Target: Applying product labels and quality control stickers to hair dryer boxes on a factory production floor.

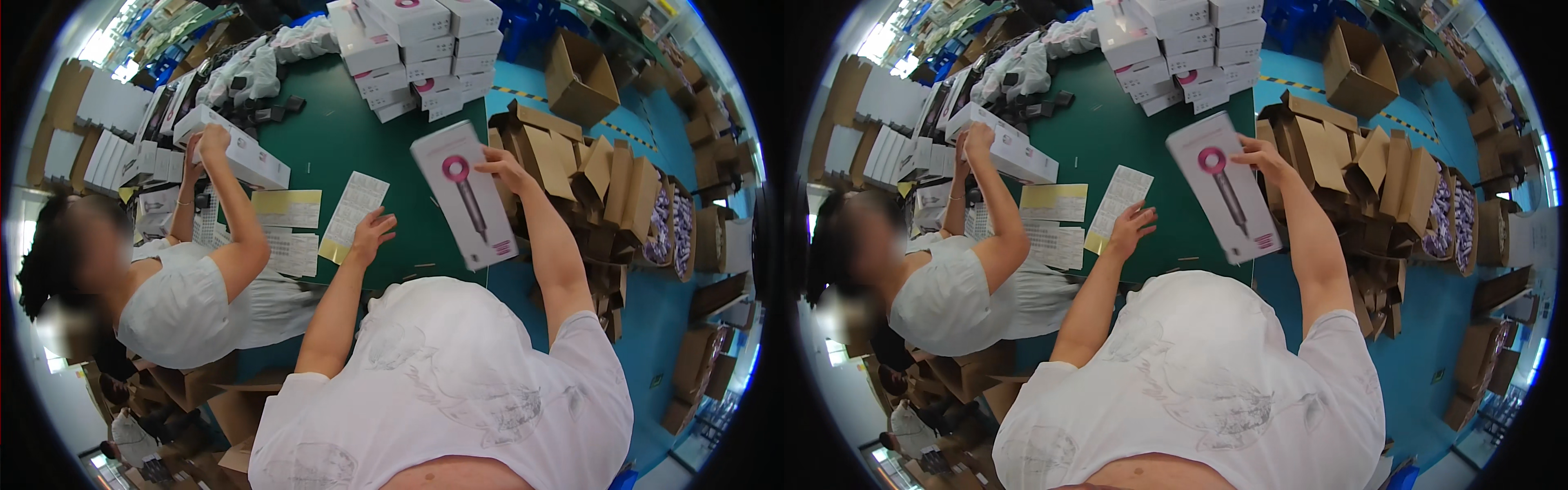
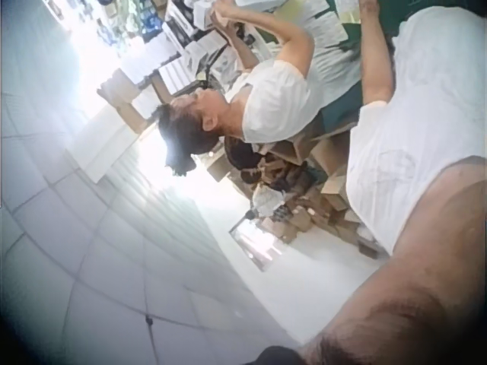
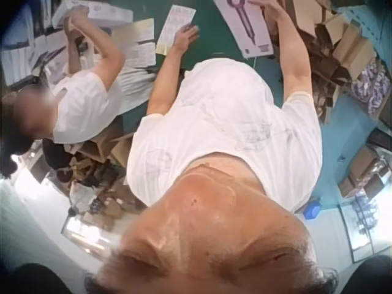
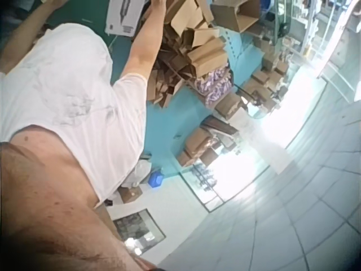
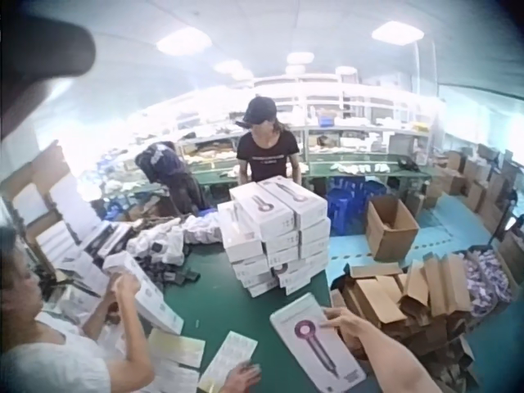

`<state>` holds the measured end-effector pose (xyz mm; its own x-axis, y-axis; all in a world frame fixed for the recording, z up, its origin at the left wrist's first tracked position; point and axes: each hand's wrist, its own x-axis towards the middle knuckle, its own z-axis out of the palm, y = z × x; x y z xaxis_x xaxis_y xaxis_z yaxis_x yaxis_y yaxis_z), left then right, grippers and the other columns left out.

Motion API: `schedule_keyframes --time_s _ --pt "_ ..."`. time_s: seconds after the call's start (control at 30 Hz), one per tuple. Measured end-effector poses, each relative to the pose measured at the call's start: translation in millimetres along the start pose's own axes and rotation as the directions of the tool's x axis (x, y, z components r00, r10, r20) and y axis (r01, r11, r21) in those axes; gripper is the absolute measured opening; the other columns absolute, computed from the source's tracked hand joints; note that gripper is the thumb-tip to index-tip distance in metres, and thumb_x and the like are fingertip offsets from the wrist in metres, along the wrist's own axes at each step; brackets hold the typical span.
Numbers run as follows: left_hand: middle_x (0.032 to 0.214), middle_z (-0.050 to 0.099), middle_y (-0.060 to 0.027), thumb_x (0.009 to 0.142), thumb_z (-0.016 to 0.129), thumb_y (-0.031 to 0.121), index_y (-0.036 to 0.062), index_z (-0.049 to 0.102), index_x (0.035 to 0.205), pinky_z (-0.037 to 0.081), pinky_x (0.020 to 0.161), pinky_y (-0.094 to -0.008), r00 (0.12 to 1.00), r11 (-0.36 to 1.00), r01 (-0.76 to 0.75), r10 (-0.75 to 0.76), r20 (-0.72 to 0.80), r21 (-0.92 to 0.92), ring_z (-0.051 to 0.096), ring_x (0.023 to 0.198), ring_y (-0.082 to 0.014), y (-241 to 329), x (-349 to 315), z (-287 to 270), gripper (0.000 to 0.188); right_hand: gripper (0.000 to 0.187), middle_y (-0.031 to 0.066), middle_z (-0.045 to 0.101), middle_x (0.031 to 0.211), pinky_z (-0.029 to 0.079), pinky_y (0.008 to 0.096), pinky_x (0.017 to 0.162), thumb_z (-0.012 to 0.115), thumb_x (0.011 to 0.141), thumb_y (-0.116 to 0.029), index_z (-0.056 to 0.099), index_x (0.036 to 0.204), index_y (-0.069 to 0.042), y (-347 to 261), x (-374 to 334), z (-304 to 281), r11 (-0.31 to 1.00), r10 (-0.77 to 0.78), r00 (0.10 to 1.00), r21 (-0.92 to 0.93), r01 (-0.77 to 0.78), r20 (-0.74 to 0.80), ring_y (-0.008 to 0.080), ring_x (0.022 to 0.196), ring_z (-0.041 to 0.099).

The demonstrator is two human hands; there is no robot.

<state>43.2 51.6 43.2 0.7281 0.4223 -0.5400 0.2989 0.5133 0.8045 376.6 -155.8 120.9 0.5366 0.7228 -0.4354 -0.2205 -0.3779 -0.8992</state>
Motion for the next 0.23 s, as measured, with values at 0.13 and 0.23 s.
schedule_keyframes --time_s 0.13,0.23 --pt "0.139 0.052 -0.0161 0.087 0.076 0.013 0.0033 0.03 0.153 0.049 0.098 -0.0497 0.983 0.919 -0.128 0.166 0.073 -0.373 0.057 0.121 -0.0288 -6 14 3 0.081 0.074 0.0078 0.071 0.104 0.044 0.0288 0.092 0.083 0.069 -0.021 0.06 0.139 -0.011 -16 45 52 0.925 0.109 0.901 -0.374 0.062 0.419 0.0159 0.099 0.061" --pt "0.15 0.044 -0.0098 0.083 0.079 0.013 0.0183 0.019 0.159 0.046 0.103 -0.0512 0.965 0.989 -0.059 0.092 0.247 -0.138 0.049 0.13 -0.0291 -29 23 -5 0.097 0.066 0.0183 0.07 0.118 0.035 0.0298 0.109 0.083 0.07 -0.03 0.067 0.132 -0.015 -5 58 97 0.797 0.136 0.869 -0.573 0.189 0.476 0.0258 0.116 0.059"
